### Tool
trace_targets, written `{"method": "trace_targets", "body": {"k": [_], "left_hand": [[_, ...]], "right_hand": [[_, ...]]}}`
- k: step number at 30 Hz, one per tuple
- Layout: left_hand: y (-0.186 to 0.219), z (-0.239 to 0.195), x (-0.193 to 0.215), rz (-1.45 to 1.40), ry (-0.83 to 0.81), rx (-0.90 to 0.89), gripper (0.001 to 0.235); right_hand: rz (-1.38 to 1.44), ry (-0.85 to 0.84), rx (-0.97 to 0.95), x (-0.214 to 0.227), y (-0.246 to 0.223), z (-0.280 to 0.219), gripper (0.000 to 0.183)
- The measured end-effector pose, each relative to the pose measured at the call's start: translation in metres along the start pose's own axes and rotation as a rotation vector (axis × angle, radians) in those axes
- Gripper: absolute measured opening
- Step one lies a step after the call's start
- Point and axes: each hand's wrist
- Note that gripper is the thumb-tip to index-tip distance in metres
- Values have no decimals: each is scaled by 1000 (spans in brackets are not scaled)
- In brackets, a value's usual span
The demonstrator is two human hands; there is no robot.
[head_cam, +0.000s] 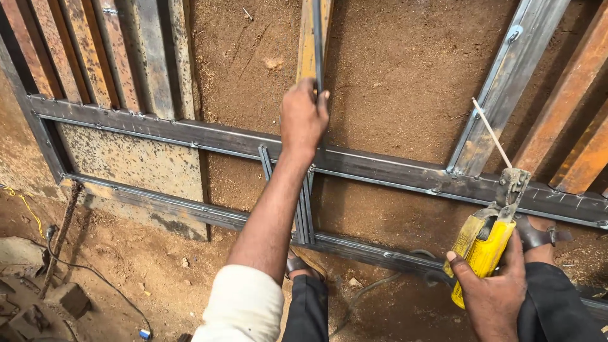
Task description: The person constructs a metal gate by positioning metal bars and strips onto a frame and welding them into place. They align various metal pieces within the frame before using a welding tool to secure the joints.
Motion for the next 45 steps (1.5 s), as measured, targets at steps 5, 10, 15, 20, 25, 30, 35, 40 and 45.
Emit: {"method": "trace_targets", "body": {"k": [5, 10, 15, 20, 25, 30, 35, 40, 45], "left_hand": [[5, 59, -19, 113, 1, -56, 22], [1, 72, -27, 177, -165, 122, 25], [-14, 79, -35, 207, -179, 205, 27], [-6, 75, -34, 487, -138, 80, 36], [-1, 68, -34, 629, -345, 94, 68], [-15, 77, -44, 702, -213, -47, 62], [-14, 73, -37, 713, -233, -65, 76], [-21, 81, -41, 703, -234, -109, 82], [-26, 85, -48, 632, -284, -1, 77]], "right_hand": [[78, -12, 46, 5, 6, 2, 90], [66, -10, 8, 7, -2, 6, 91], [27, -18, -81, 9, -10, 9, 90], [81, 12, -37, 10, -6, 16, 89], [73, 27, -73, 7, -9, 16, 91], [-1, 6, -106, 6, -12, 19, 91], [38, 2, -57, 7, -2, 20, 92], [33, -3, -83, 7, -11, 20, 91], [80, -13, -103, 7, -7, 22, 91]]}}
Point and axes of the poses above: each hand's wrist, its own z-axis towards the middle knuckle, its own x-axis out of the back of the hand, y = z × x, and after that the axes turned 13 degrees about -y, right-handed
